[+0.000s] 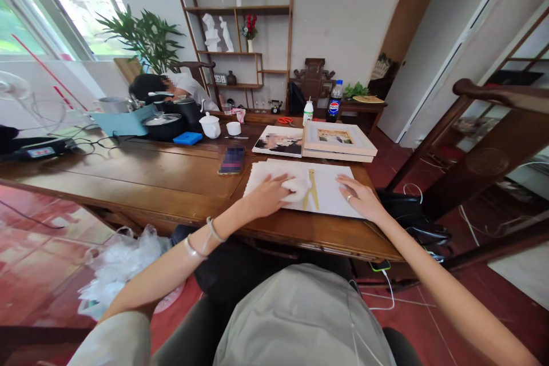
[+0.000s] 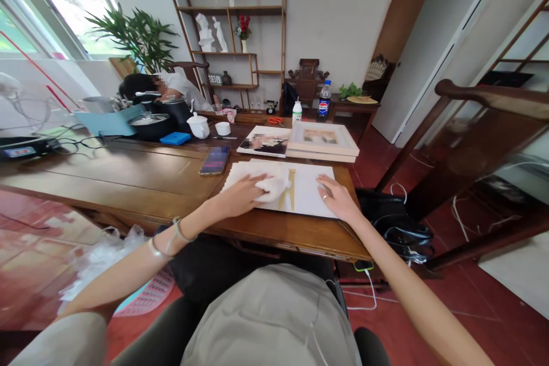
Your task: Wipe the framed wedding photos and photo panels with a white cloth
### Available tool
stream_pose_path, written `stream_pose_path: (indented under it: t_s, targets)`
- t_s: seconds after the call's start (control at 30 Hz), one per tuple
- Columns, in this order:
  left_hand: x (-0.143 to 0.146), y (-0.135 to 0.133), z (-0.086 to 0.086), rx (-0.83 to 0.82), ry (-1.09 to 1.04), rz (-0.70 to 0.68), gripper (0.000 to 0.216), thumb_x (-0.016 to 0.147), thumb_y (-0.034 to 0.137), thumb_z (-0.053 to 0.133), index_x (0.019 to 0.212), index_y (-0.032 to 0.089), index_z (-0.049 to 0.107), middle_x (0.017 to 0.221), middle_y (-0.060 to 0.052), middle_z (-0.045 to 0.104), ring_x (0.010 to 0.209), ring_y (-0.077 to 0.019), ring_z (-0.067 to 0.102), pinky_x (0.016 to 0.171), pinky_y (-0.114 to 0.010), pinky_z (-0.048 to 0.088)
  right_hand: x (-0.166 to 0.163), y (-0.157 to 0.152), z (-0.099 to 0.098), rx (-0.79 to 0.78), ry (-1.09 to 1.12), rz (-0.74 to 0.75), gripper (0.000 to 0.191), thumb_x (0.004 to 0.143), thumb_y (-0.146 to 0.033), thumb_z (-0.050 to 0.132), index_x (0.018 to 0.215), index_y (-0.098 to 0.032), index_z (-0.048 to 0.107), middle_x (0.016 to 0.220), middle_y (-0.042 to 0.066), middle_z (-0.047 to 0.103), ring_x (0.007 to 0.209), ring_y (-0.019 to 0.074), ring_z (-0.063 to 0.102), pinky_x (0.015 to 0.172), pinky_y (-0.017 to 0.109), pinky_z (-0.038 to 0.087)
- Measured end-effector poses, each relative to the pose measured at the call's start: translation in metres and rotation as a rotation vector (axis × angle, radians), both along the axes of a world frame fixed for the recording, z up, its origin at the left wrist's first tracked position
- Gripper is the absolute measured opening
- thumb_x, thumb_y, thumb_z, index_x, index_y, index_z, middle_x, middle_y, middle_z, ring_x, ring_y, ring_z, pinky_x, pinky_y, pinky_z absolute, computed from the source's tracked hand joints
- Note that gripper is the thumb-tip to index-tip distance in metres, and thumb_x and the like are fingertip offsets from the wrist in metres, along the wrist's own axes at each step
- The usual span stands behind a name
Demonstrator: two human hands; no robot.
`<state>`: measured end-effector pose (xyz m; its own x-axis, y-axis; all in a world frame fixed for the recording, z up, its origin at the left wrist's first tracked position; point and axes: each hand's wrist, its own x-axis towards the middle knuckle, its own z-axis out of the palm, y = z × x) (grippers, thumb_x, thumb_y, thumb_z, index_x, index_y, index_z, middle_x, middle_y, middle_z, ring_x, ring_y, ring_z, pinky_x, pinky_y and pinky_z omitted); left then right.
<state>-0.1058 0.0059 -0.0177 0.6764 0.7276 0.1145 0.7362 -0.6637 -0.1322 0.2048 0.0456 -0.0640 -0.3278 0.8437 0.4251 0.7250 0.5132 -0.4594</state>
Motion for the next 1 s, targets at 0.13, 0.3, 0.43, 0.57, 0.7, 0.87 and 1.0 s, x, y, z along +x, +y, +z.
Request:
stream_pose_path:
  t_s: [0.13, 0.3, 0.43, 0.57, 0.7, 0.87, 1.0]
  targets:
    - [0.001, 0.054, -0.003, -0.003, -0.012, 0.047, 0.034, 0.094, 0.03, 0.044, 0.12, 0.013, 0.058, 0.147, -0.015, 0.038, 0.139, -0.0295, 0.028, 0.108, -0.051, 0.031, 0.001, 0.0, 0.0, -0.004, -0.003, 0.005, 0.037, 0.089, -0.033, 0.046, 0.119, -0.018, 0.063, 0.133, 0.01, 0.057, 0.13, 0.024, 0.046, 0.113, 0.046, 0.032]
    - [0.0, 0.066, -0.005, 0.017, -0.005, 0.051, 0.035, 0.095, 0.028, 0.042, 0.123, 0.013, 0.056, 0.15, -0.013, 0.032, 0.14, -0.031, 0.026, 0.107, -0.053, 0.03, 0.001, 0.001, -0.001, -0.01, -0.013, 0.005, 0.038, 0.089, -0.032, 0.046, 0.12, -0.018, 0.062, 0.135, 0.01, 0.056, 0.131, 0.024, 0.045, 0.114, 0.046, 0.031]
    - [-0.004, 0.021, 0.001, 0.0, 0.024, -0.015, 0.029, 0.093, 0.022, 0.044, 0.116, 0.014, 0.06, 0.148, -0.014, 0.036, 0.14, -0.0285, 0.027, 0.108, -0.053, 0.03, 0.001, 0.001, -0.001, -0.016, 0.004, 0.01, 0.038, 0.089, -0.032, 0.046, 0.119, -0.016, 0.063, 0.135, 0.011, 0.056, 0.131, 0.0251, 0.045, 0.113, 0.047, 0.031]
    - [-0.013, -0.039, 0.006, 0.007, 0.057, -0.105, 0.022, 0.091, 0.023, 0.05, 0.107, 0.016, 0.063, 0.147, -0.011, 0.039, 0.14, -0.0253, 0.027, 0.11, -0.047, 0.031, 0.001, 0.001, -0.001, -0.027, 0.029, 0.006, 0.036, 0.087, -0.03, 0.049, 0.119, -0.02, 0.064, 0.134, 0.008, 0.056, 0.131, 0.0252, 0.045, 0.114, 0.048, 0.03]
    - [-0.02, -0.064, 0.006, 0.041, 0.044, -0.155, 0.019, 0.089, 0.025, 0.054, 0.104, 0.017, 0.063, 0.148, -0.01, 0.038, 0.14, -0.025, 0.029, 0.111, -0.044, 0.03, 0.001, 0.001, -0.001, -0.031, 0.026, -0.005, 0.036, 0.087, -0.03, 0.049, 0.119, -0.02, 0.064, 0.134, 0.007, 0.056, 0.13, 0.0253, 0.045, 0.114, 0.047, 0.031]
    - [-0.018, -0.017, 0.005, -0.044, 0.01, -0.106, 0.025, 0.092, 0.021, 0.047, 0.112, 0.016, 0.061, 0.139, -0.012, 0.049, 0.139, -0.0244, 0.03, 0.111, -0.045, 0.03, 0.0, 0.0, 0.001, -0.031, 0.004, -0.007, 0.037, 0.088, -0.032, 0.047, 0.12, -0.019, 0.063, 0.135, 0.008, 0.056, 0.131, 0.0244, 0.045, 0.114, 0.046, 0.03]
    - [-0.014, 0.047, 0.0, -0.076, -0.073, -0.052, 0.03, 0.094, 0.03, 0.045, 0.112, 0.012, 0.061, 0.138, -0.016, 0.05, 0.139, -0.0255, 0.03, 0.113, -0.048, 0.025, 0.0, 0.0, 0.001, -0.032, 0.008, -0.006, 0.037, 0.088, -0.032, 0.047, 0.119, -0.019, 0.063, 0.134, 0.008, 0.056, 0.131, 0.0247, 0.045, 0.114, 0.046, 0.03]
